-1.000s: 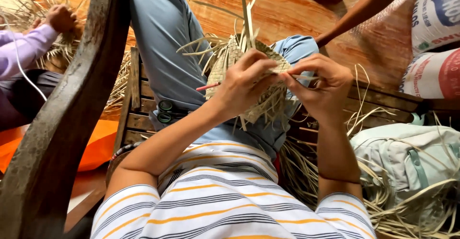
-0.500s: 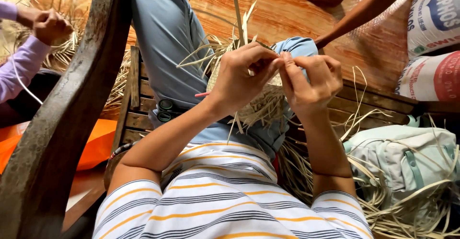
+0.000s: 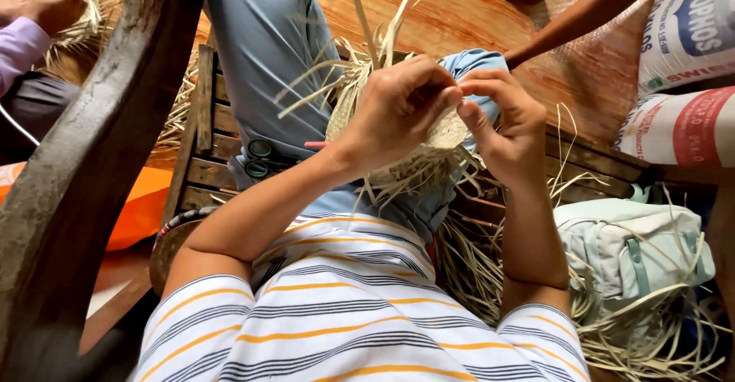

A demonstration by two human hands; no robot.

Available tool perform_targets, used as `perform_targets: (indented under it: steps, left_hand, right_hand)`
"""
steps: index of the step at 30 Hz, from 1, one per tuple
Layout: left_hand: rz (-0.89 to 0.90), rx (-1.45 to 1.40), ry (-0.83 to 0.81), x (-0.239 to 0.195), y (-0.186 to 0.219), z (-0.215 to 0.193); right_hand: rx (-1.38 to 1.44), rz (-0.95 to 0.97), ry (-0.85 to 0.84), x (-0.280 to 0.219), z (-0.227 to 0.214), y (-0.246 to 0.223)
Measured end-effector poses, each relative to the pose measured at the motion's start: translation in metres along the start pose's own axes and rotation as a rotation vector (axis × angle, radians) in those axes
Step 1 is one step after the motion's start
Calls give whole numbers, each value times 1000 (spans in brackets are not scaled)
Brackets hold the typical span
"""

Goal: A person is weaving a small basket using dried plant fibers, tucking the ends into the weave to secure them.

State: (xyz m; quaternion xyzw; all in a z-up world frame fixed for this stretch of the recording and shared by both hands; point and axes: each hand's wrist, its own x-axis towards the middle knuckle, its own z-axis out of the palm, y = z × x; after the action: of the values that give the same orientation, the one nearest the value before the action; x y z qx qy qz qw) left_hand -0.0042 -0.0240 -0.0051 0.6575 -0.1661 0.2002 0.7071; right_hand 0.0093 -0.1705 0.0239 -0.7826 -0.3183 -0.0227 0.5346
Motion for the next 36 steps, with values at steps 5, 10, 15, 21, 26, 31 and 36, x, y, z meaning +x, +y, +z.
perform_targets:
  steps: [5,10,15,21,26,31,36]
  left_hand:
    - [24,-72,40,-4,-1,-1]
    - [143,261,-117,-21,-1,-25]
    - [121,833,-300,-48,-22,-42]
    - [99,954,-392,-60,-57,-32]
    - [140,1008,-393,-56,-60,-43]
    - [23,497,-379,-55,-87,-51]
    - [8,424,-304,-50,-91,-42]
  right_hand:
    - [352,218,18,-13,-2,28]
    - [236,159,-28,-19,-8,29]
    - [-207,68,-82,-21,10,-8]
    - [-543,14,-22,-35,36,-17]
    - [-671,45,45,-49,46,8]
    - [-663,120,73,-38,58,9]
    - [-828,153,26,-30,42,44]
